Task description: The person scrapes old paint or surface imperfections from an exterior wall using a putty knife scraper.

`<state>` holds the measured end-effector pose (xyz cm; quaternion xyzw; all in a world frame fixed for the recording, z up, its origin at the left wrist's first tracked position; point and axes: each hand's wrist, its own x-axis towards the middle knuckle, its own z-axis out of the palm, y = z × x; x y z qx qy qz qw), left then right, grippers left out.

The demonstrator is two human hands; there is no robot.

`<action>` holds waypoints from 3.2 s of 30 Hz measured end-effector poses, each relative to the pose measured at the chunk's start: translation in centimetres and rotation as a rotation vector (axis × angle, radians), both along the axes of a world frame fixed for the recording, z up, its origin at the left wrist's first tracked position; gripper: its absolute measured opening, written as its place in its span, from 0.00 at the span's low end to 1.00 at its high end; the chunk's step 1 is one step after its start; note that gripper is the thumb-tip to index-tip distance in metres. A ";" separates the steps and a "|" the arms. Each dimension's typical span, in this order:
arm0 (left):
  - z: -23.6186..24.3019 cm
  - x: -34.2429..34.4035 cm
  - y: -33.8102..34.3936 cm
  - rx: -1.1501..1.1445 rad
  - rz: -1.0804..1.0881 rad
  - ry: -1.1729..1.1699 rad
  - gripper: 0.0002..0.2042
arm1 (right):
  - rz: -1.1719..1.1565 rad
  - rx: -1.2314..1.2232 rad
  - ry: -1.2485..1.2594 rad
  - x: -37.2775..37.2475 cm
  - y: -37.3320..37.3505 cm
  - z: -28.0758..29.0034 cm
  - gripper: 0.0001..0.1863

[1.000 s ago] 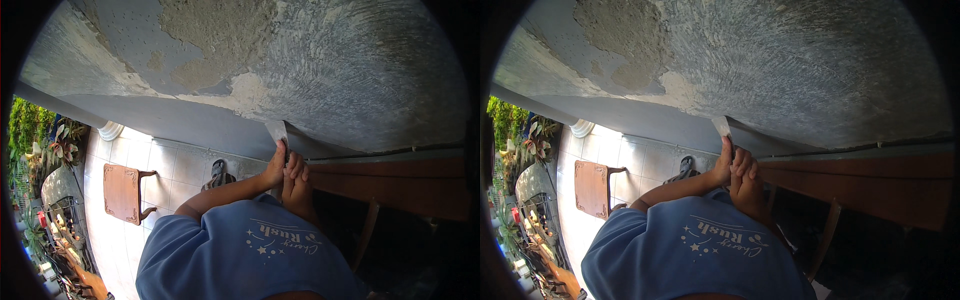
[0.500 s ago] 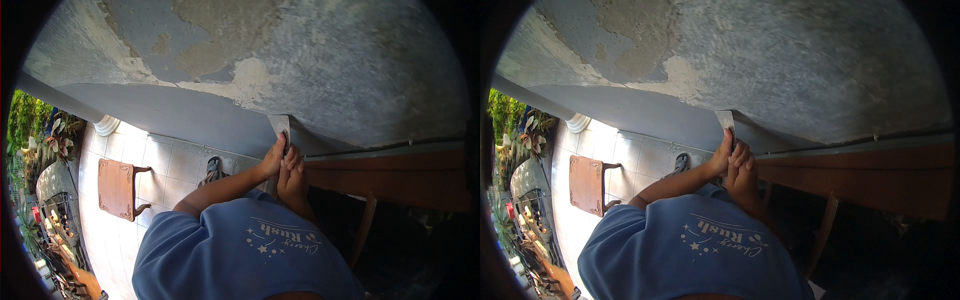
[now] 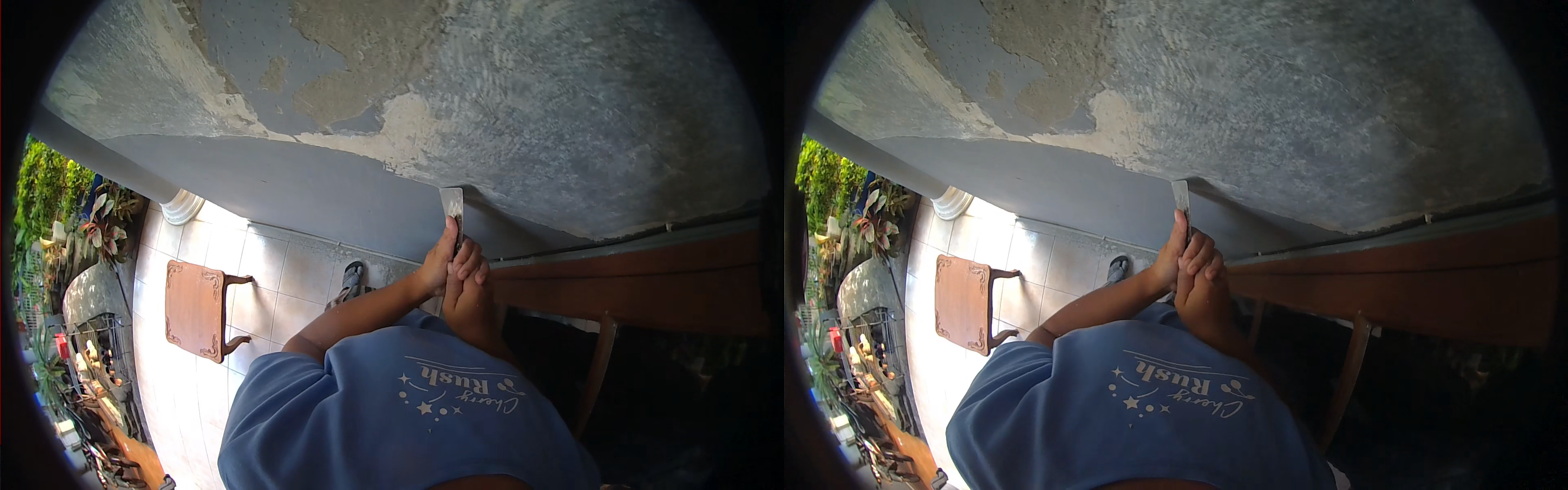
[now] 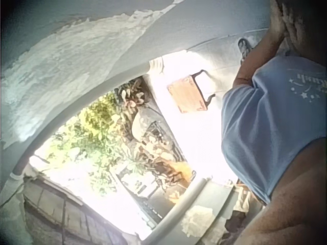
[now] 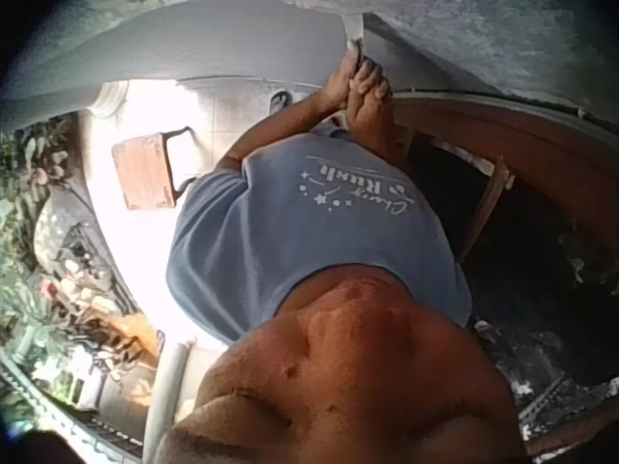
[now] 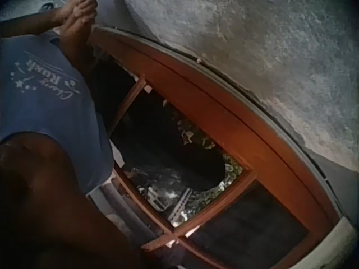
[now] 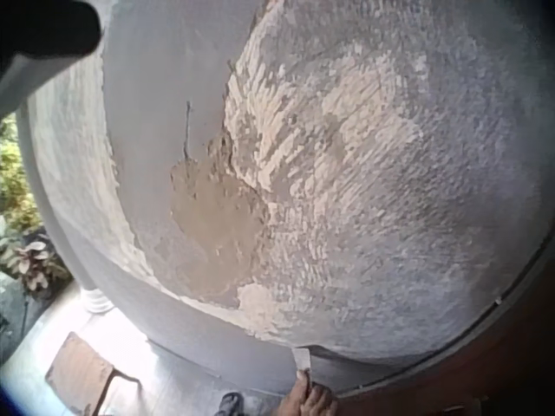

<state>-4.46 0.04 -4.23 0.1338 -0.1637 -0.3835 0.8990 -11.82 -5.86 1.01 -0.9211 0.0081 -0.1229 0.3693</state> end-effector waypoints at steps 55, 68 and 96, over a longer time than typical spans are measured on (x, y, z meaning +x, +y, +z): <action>0.6 0.1 -0.6 0.004 0.005 0.008 0.32 | 0.030 0.016 -0.028 0.4 -0.8 0.2 0.09; 1.3 -0.1 -1.0 -0.010 0.039 0.087 0.33 | 0.015 0.047 -0.070 0.4 -1.0 0.3 0.09; 1.1 0.1 -1.3 0.035 0.070 0.054 0.32 | 0.004 0.051 -0.020 0.7 -1.5 -0.3 0.11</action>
